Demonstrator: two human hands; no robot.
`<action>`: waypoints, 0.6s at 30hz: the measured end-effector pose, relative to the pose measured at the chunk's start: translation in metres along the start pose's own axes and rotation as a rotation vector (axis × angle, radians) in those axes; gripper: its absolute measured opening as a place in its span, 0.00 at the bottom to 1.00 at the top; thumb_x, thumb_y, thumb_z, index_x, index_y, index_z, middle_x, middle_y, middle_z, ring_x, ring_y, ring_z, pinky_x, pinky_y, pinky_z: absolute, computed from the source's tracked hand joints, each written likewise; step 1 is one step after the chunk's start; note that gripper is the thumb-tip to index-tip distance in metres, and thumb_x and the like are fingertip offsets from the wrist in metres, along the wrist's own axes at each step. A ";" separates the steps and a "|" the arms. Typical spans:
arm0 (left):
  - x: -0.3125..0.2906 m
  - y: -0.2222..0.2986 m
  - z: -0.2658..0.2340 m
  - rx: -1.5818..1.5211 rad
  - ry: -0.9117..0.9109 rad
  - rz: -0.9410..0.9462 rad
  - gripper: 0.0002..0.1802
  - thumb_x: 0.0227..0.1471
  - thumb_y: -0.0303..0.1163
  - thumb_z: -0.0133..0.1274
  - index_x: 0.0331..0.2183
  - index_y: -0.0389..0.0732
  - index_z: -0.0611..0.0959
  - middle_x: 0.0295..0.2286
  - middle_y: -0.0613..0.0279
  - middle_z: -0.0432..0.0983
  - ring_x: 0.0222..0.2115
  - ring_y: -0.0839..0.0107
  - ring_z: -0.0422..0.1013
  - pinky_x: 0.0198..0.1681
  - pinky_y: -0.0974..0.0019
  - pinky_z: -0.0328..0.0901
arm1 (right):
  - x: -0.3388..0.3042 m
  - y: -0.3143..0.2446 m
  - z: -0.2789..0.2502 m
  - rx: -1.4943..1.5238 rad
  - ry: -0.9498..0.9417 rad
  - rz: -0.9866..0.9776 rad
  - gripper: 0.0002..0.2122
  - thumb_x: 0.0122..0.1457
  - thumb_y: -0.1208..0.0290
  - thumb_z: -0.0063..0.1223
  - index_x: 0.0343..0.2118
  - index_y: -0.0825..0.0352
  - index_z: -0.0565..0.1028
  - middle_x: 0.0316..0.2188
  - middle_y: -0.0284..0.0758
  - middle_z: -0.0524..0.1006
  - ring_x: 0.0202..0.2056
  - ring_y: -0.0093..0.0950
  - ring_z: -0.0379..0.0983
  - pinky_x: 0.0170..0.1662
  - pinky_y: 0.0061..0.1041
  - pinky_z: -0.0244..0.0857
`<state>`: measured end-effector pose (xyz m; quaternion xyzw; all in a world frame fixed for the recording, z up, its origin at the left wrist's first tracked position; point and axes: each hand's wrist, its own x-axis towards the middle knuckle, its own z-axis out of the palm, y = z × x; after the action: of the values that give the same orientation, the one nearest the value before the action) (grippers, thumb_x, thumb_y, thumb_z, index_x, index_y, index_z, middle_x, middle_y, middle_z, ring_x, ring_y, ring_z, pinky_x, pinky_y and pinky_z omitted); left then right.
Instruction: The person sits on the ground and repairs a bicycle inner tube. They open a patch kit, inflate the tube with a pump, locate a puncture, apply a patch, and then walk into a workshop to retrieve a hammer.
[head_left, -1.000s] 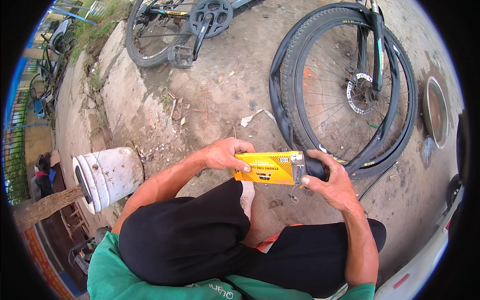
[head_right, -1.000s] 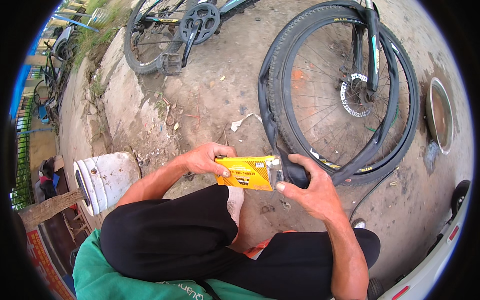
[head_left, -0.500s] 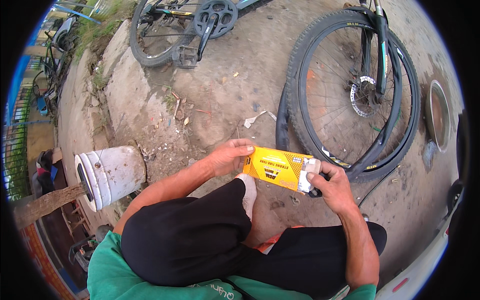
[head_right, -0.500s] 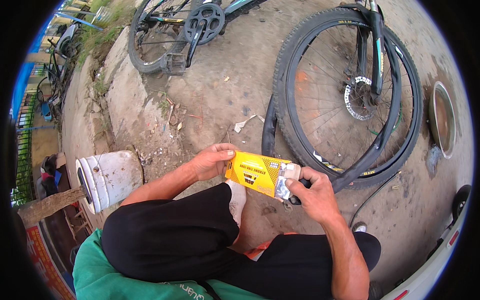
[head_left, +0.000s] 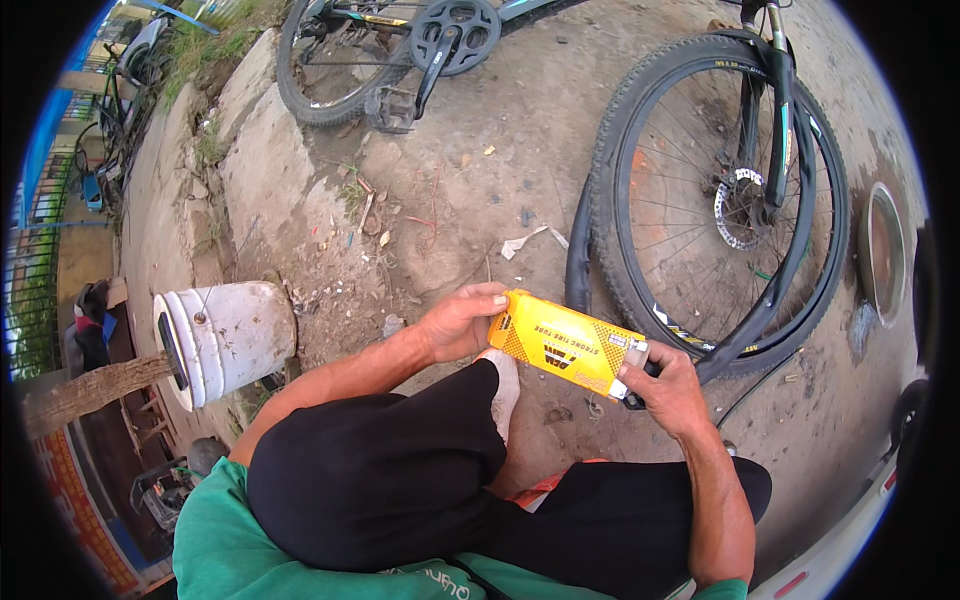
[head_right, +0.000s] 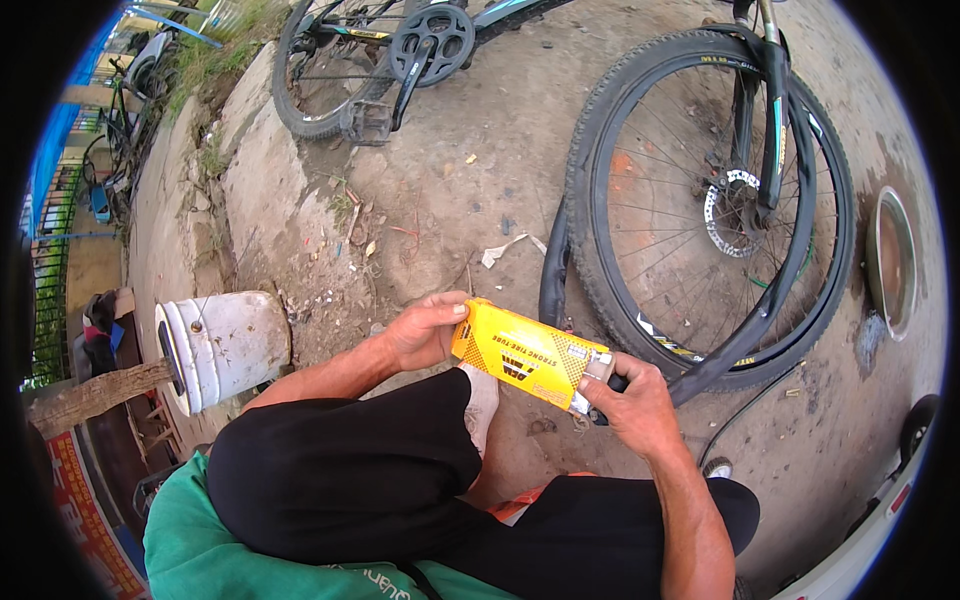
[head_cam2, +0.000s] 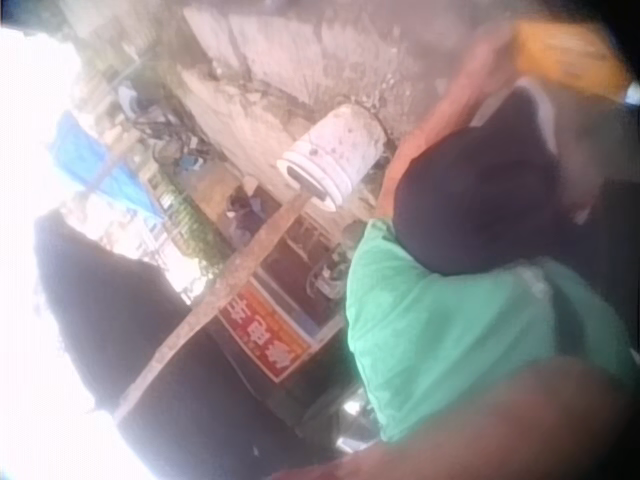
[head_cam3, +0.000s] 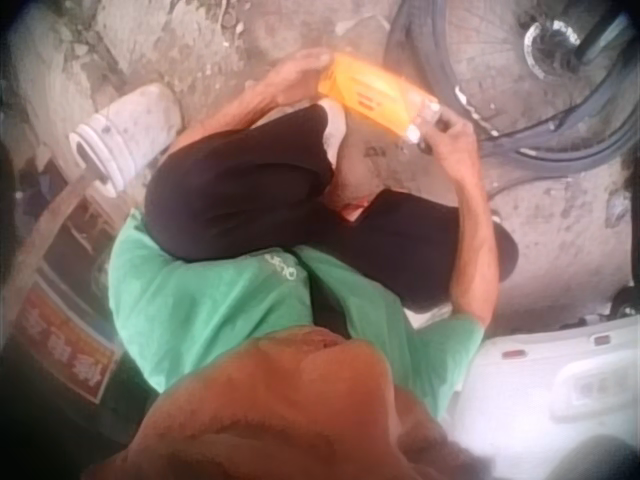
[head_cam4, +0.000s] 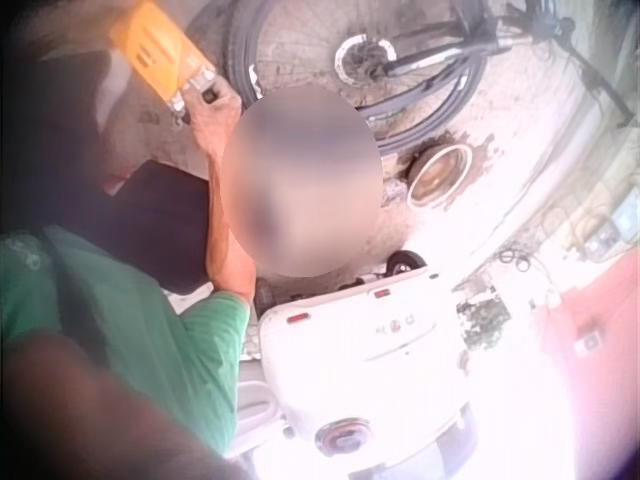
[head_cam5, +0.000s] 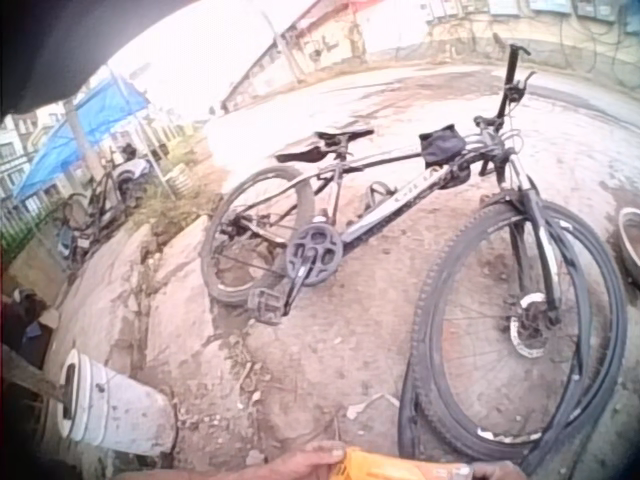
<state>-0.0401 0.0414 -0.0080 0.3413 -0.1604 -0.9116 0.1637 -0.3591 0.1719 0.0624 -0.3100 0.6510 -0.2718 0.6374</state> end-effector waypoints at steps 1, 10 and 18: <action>-0.001 0.001 0.000 0.008 -0.012 0.011 0.20 0.66 0.36 0.57 0.53 0.34 0.80 0.49 0.55 0.81 0.51 0.61 0.78 0.58 0.52 0.71 | 0.000 0.001 0.000 0.015 0.003 0.001 0.12 0.62 0.72 0.65 0.45 0.74 0.83 0.37 0.33 0.86 0.37 0.17 0.76 0.46 0.25 0.72; -0.001 0.007 0.002 -0.001 0.026 0.007 0.21 0.66 0.39 0.58 0.54 0.36 0.80 0.50 0.56 0.81 0.53 0.62 0.76 0.59 0.52 0.71 | 0.003 0.002 0.000 -0.011 0.003 0.026 0.13 0.62 0.72 0.65 0.47 0.74 0.82 0.39 0.34 0.86 0.39 0.18 0.77 0.47 0.25 0.72; -0.003 0.003 0.001 0.150 0.035 0.024 0.15 0.64 0.39 0.60 0.46 0.40 0.82 0.46 0.60 0.82 0.48 0.66 0.78 0.54 0.56 0.73 | 0.005 0.009 0.002 -0.045 -0.006 -0.008 0.14 0.61 0.71 0.66 0.46 0.73 0.83 0.38 0.34 0.86 0.39 0.19 0.77 0.48 0.26 0.72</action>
<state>-0.0378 0.0399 -0.0045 0.3665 -0.2293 -0.8889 0.1514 -0.3579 0.1740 0.0527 -0.3279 0.6537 -0.2587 0.6311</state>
